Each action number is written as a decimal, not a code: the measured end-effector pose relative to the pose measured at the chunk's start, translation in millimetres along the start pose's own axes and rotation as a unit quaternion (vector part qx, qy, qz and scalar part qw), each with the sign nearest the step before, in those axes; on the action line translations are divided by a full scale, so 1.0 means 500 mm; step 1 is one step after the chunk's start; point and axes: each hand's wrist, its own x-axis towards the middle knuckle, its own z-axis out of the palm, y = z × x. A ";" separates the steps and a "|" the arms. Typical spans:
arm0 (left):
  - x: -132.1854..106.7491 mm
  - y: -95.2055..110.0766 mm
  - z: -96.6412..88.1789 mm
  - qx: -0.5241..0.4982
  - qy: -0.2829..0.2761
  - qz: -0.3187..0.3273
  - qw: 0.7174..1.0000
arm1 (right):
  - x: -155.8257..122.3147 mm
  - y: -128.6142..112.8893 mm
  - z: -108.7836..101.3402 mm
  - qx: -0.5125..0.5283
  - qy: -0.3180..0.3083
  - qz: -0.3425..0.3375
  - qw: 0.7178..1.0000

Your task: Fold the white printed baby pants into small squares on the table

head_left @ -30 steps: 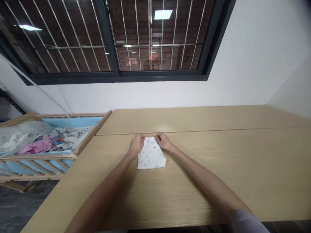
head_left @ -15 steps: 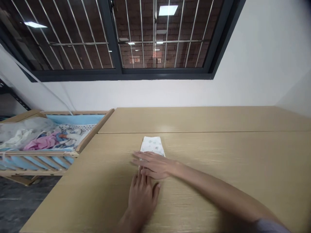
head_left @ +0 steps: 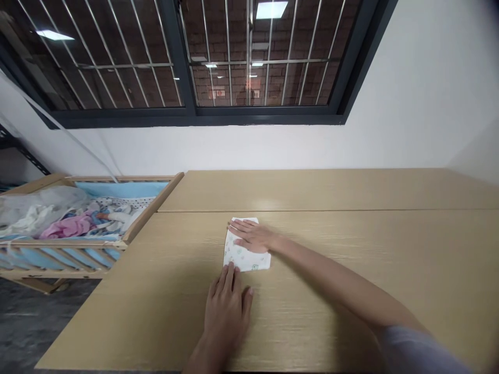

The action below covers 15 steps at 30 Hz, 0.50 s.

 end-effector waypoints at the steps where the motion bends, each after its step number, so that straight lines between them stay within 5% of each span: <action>1: 0.000 -0.001 0.000 -0.002 -0.002 -0.002 1.000 | 0.006 0.015 -0.006 -0.003 0.003 0.003 1.000; 8: 0.003 -0.001 -0.007 -0.006 -0.015 0.005 1.000 | 0.029 0.071 -0.026 -0.038 0.005 0.034 0.999; 15: 0.039 -0.042 -0.050 -0.077 -0.088 0.018 0.993 | -0.042 -0.028 -0.082 -0.032 0.099 0.021 0.994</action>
